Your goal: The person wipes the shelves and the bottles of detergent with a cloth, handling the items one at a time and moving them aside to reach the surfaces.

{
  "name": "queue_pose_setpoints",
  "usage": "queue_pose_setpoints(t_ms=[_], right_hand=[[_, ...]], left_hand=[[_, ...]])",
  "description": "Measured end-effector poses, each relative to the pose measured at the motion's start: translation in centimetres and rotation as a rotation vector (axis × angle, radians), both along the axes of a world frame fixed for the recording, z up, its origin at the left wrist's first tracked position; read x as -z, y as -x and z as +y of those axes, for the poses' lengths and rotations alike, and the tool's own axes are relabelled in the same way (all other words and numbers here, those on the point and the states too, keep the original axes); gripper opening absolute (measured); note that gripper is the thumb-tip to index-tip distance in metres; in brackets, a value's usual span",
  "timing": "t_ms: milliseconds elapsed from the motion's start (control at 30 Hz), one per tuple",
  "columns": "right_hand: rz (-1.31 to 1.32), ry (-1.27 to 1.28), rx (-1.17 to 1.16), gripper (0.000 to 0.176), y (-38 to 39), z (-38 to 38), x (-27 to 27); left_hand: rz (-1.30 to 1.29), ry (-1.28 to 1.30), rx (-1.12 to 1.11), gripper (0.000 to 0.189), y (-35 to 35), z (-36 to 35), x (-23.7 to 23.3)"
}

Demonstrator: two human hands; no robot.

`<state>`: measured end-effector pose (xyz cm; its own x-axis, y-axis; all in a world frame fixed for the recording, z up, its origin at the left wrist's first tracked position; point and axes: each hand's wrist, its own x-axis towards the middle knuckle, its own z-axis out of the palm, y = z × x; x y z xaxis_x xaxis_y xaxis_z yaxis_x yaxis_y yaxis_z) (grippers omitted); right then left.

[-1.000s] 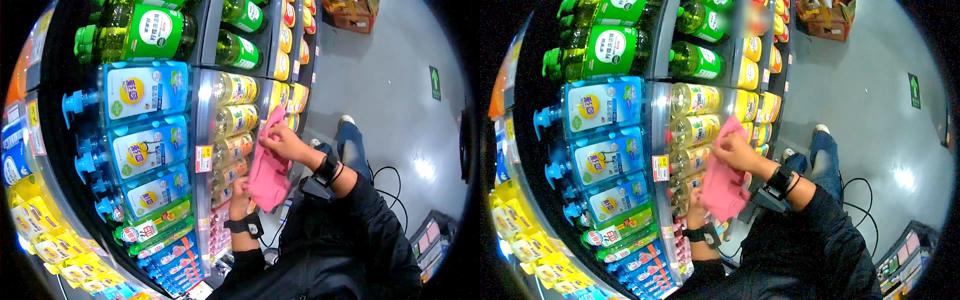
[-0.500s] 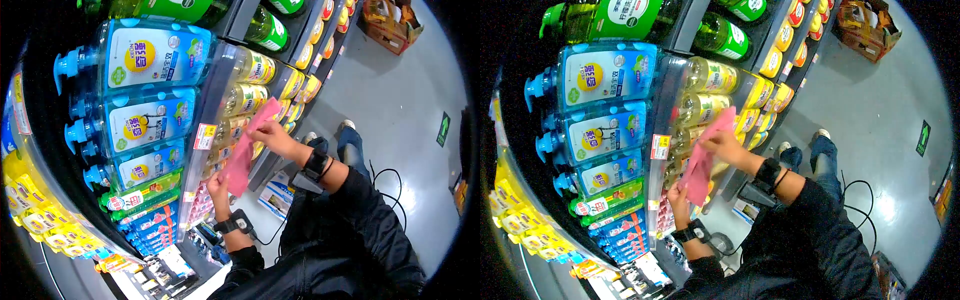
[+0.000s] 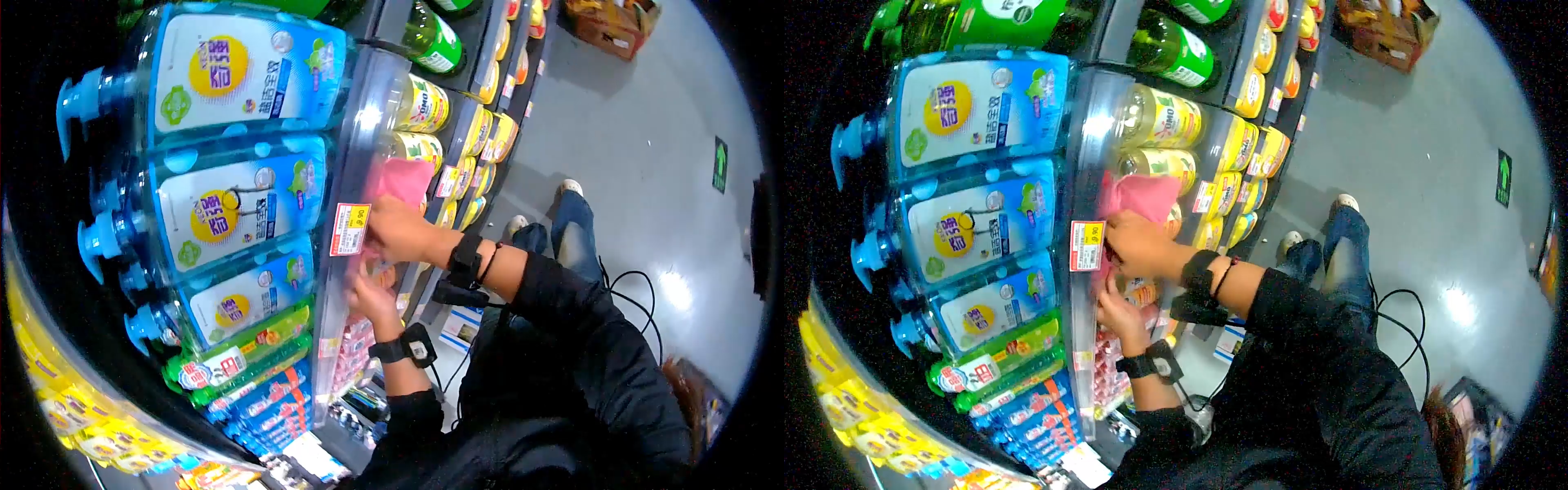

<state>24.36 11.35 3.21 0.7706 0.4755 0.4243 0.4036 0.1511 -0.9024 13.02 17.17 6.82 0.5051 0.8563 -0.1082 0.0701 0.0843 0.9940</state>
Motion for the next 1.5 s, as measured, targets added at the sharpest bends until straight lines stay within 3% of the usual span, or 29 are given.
queue_pose_setpoints(t_ms=[33, 67, 133, 167, 233, 300, 333, 400, 433, 467, 533, 600, 633, 733, 767, 900, 967, 1000, 1067, 1100, 1133, 1200, 1233, 1300, 1367, 1467, 1500], right_hand=[[-0.096, 0.064, 0.013, 0.021, 0.0, 0.2, 0.0], [-0.187, 0.129, 0.031, 0.026, 0.0, 0.3, 0.0], [-0.197, 0.146, 0.040, 0.027, -0.2, 1.2, 0.2], [-0.239, 0.205, 0.046, 0.026, -0.3, 1.4, 0.0], [-0.311, 0.253, 0.185, 0.022, -0.4, 2.3, 0.0], [-0.290, 0.249, 0.193, 0.018, -0.4, 3.0, -0.1], [-0.267, 0.258, 0.184, 0.015, -0.5, 3.0, -0.2], [-0.108, 0.250, 0.113, 0.009, -0.6, 1.8, -0.9], [-0.128, 0.229, 0.209, 0.009, -0.2, 4.2, 0.8], [-0.264, 0.294, 0.316, 0.008, -0.2, 2.9, 0.0], [-0.219, 0.251, 0.328, 0.012, -0.2, 2.8, -0.4], [-0.094, 0.233, 0.272, 0.012, 0.2, 3.2, 0.2], [0.025, 0.227, 0.211, 0.012, 0.4, 3.3, 0.2], [0.032, 0.184, 0.264, 0.013, 0.8, 2.9, 0.3], [0.047, 0.155, 0.221, 0.023, 0.4, 3.0, 0.3], [0.179, 0.130, 0.130, 0.018, 0.3, 2.2, 0.1], [0.172, 0.061, 0.172, 0.017, 0.3, 2.2, 0.7], [0.170, 0.000, 0.192, 0.015, 0.2, 2.5, 0.7], [0.238, -0.019, 0.195, 0.015, 0.1, 2.7, 0.2], [0.254, -0.047, 0.286, 0.016, 0.0, 3.1, -0.2], [0.276, -0.073, 0.375, 0.017, 0.3, 3.2, -0.5], [0.263, -0.069, 0.271, 0.017, 0.1, 1.8, -1.3], [0.189, -0.109, 0.269, 0.016, -0.4, 2.4, -0.8], [0.046, -0.277, 0.283, 0.016, -0.3, 2.9, 0.8], [0.072, -0.188, 0.235, 0.017, 0.8, 0.3, 1.6], [0.129, -0.083, 0.175, 0.020, 2.4, -1.0, 3.0], [0.220, -0.102, 0.254, 0.021, 3.0, -0.9, 3.2]], left_hand=[[0.198, -0.264, 0.010, 0.024, -0.2, -0.1, 0.0], [0.203, -0.265, 0.050, 0.024, -0.3, 0.1, 0.4], [0.204, -0.536, 0.191, 0.026, 0.1, 1.1, 1.6], [0.476, -0.672, 0.293, 0.025, 0.9, 3.2, 2.2], [0.516, -0.818, 0.318, 0.025, 1.7, 5.8, 3.8], [0.699, -1.105, 0.393, 0.020, -0.1, 4.0, 1.0], [0.689, -1.119, 0.405, 0.020, 0.6, 6.3, 2.6], [0.397, -0.577, 0.451, 0.018, 2.0, 12.2, 7.5], [0.416, -0.386, 0.575, 0.017, -0.1, 5.8, 3.1], [0.375, -0.246, 0.572, 0.016, -0.9, 3.9, 1.5], [0.292, -0.074, 0.287, 0.014, -1.7, 1.9, 0.7], [0.311, 0.006, 0.257, 0.012, -1.5, 3.2, 1.3], [0.369, -0.009, 0.254, 0.010, -1.5, 4.1, 1.4], [0.309, -0.088, 0.322, 0.011, -0.9, 4.8, 1.9], [0.291, -0.083, 0.292, 0.017, -1.0, 4.7, 2.0], [0.362, -0.204, 0.225, 0.018, -0.3, 2.6, 2.2], [0.196, -0.440, 0.158, 0.019, 0.7, 2.0, 3.0], [0.218, -0.430, 0.116, 0.019, 1.1, 1.8, 3.1], [0.179, -0.685, 0.088, 0.022, 1.4, 1.3, 3.2], [0.156, -0.654, 0.114, 0.025, 1.7, 1.3, 3.1], [0.180, -0.658, 0.114, 0.025, 2.1, 1.5, 3.0], [0.307, -0.775, 0.073, 0.027, 2.6, 2.0, 3.0], [0.220, -0.772, 0.120, 0.027, 2.5, 2.0, 3.2], [0.281, -0.683, 0.195, 0.027, 3.1, 1.9, 3.2], [0.403, -0.369, 0.286, 0.033, 2.8, 0.1, 1.7], [0.419, -0.165, 0.242, 0.043, 3.3, 0.0, 1.7], [0.262, -0.255, 0.208, 0.045, 4.0, 1.2, 3.3]])
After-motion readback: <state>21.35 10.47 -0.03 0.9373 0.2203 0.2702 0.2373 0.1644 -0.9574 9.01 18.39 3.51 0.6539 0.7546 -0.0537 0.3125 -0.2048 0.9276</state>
